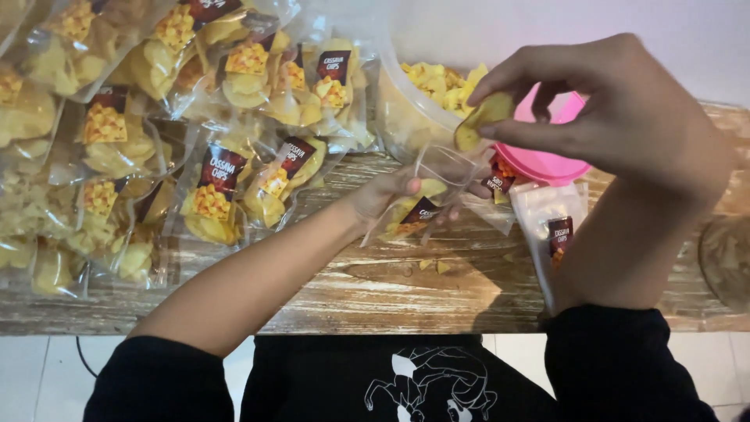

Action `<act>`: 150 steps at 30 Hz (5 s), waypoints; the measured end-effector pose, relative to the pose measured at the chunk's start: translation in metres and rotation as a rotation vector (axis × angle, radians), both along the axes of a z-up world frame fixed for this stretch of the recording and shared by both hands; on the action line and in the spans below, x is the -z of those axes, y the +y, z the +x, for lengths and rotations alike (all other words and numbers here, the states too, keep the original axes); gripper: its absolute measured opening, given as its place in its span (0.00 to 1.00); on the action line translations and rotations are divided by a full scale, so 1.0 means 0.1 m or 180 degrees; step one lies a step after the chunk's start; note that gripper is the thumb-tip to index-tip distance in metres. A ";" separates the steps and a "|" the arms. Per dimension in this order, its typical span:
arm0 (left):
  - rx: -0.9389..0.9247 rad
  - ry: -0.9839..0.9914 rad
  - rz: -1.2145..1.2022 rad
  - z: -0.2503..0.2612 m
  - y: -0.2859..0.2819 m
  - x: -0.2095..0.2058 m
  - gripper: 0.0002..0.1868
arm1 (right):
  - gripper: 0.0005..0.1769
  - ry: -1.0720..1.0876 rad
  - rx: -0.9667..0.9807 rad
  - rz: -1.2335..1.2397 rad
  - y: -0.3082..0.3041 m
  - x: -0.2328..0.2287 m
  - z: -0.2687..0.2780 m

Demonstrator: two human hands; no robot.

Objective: Packing cassava chips from a large plastic container into small individual plastic bags.

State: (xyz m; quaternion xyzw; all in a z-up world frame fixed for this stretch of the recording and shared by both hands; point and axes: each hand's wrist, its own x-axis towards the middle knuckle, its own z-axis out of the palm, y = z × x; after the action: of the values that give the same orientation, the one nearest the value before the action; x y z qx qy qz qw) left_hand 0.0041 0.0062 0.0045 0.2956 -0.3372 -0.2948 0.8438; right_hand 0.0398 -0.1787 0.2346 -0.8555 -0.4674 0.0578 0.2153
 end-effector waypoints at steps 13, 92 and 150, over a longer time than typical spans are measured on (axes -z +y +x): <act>0.0446 0.0893 -0.0331 -0.03 -0.04 0.07 0.47 | 0.10 0.0183 0.0006 0.0168 0.03 0.04 0.14; 0.0303 0.0581 -0.0004 -0.05 -0.07 0.05 0.48 | 0.04 -0.0157 -0.1256 -0.0100 -0.02 0.04 0.15; -0.0033 0.1073 -0.0307 -0.04 -0.11 0.14 0.44 | 0.07 0.0834 0.0222 -0.0649 0.11 0.36 1.06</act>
State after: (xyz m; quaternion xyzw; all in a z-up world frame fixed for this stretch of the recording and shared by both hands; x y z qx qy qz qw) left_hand 0.0002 -0.0050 -0.0095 0.2030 -0.2031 -0.3193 0.9031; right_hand 0.1453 -0.1674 0.1990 -0.8737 -0.3971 0.2085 0.1883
